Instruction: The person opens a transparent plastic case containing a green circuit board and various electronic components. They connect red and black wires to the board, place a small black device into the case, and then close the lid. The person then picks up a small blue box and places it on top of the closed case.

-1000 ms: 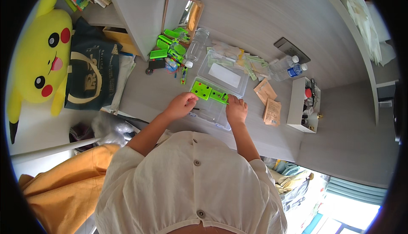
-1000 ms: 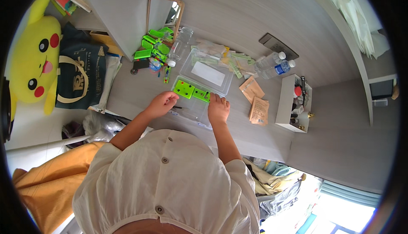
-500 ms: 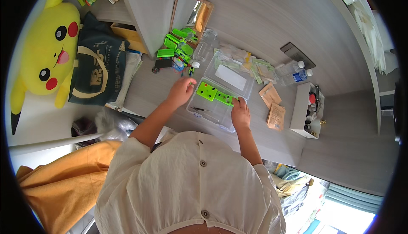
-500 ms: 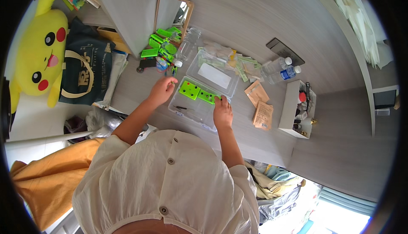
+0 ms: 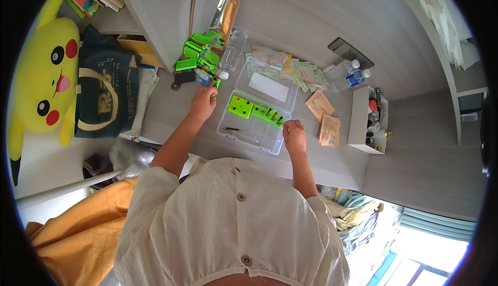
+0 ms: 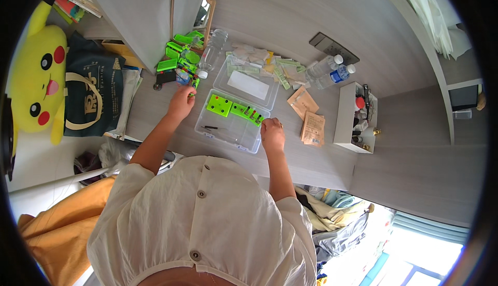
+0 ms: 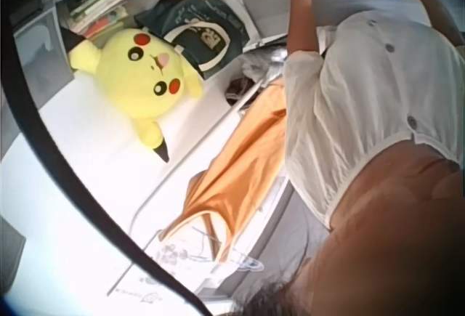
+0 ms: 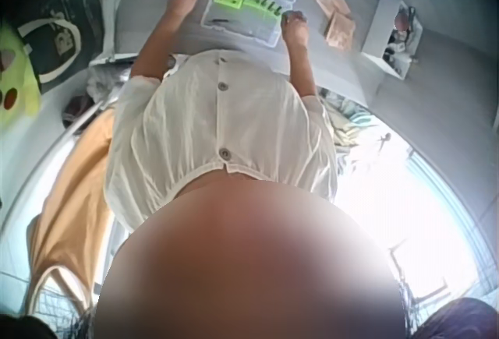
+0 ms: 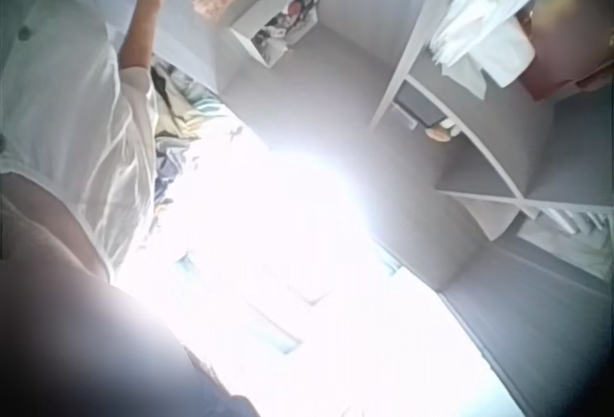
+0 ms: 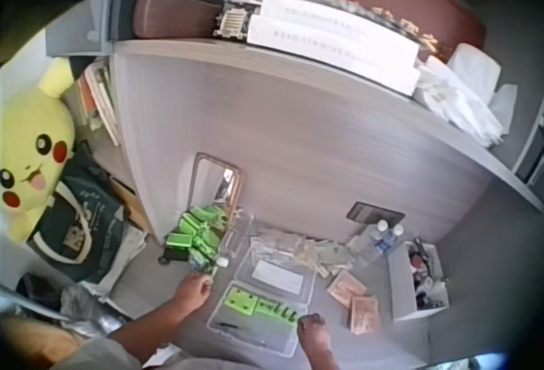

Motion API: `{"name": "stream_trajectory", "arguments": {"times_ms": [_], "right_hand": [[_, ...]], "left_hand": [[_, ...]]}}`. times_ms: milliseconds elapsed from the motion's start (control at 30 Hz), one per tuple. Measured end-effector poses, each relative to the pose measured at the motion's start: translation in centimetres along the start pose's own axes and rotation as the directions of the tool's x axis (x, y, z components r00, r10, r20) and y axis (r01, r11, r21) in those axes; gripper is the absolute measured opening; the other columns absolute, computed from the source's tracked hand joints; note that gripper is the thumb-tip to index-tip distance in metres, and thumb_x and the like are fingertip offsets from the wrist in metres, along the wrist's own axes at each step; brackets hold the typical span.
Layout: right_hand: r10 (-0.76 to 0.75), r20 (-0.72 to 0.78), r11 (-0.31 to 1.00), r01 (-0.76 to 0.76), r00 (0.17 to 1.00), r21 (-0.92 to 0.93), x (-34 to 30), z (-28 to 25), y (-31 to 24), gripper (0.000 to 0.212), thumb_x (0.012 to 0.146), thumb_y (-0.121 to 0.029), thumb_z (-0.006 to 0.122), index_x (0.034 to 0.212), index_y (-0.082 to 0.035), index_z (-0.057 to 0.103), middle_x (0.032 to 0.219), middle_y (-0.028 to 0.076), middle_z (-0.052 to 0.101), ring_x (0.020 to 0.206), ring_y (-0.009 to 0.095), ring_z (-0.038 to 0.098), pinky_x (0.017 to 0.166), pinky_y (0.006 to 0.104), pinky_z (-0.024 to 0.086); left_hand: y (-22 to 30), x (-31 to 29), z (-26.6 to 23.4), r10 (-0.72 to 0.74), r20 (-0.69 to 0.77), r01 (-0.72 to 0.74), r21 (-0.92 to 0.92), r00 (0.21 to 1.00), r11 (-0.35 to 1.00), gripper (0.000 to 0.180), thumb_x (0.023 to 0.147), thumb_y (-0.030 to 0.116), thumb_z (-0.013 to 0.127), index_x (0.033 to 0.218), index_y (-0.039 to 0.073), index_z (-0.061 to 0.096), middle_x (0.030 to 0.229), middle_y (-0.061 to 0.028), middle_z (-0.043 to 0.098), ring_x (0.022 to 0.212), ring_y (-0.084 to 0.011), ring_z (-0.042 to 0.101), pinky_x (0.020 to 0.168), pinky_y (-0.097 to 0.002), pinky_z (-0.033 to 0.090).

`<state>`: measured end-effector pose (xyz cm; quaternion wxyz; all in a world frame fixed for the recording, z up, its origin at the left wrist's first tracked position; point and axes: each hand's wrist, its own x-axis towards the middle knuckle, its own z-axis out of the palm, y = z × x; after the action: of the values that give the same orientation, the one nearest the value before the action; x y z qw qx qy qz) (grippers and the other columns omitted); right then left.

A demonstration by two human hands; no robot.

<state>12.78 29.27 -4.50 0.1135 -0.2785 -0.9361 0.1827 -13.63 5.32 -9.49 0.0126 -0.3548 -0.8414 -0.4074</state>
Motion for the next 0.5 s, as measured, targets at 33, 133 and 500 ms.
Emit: {"name": "stream_trajectory", "arguments": {"times_ms": [33,133,500], "right_hand": [[0.013,-0.008,1.0,-0.013,1.0,0.023,-0.1,-0.3,-0.4,0.01,0.082,-0.011,0.066,0.09,-0.007,0.064,0.089,0.014,0.061,0.086,0.035,0.06,0.076,0.0448,0.051],[0.043,0.01,0.99,-0.044,0.999,0.133,-0.9,-1.4,-1.0,0.009,0.083,-0.012,0.065,0.09,-0.007,0.063,0.087,0.014,0.062,0.08,0.035,0.062,0.072,0.0449,0.051],[0.196,0.127,0.977,-0.183,0.972,-0.105,-3.2,1.4,-4.8,0.028,0.09,-0.021,0.055,0.116,-0.009,0.051,0.096,0.017,0.066,0.083,0.038,0.066,0.072,0.0497,0.055]], "left_hand": [[0.5,-0.2,-0.5,-0.003,-0.037,0.001,-0.043,0.999,0.999,0.022,0.076,0.001,0.065,0.095,0.01,0.059,0.091,-0.0132,0.059,0.086,-0.034,0.059,0.074,-0.0432,0.05],[1.8,-1.0,-2.1,0.028,-0.099,-0.04,-0.12,0.995,0.992,0.022,0.078,0.002,0.066,0.098,0.007,0.059,0.094,-0.0123,0.059,0.084,-0.0307,0.06,0.073,-0.0389,0.052],[6.6,-2.2,-4.8,-0.023,0.067,0.047,-0.376,0.997,0.925,0.02,0.086,0.005,0.065,0.105,0.005,0.059,0.102,-0.0098,0.057,0.084,-0.0205,0.06,0.071,-0.0299,0.052]]}}
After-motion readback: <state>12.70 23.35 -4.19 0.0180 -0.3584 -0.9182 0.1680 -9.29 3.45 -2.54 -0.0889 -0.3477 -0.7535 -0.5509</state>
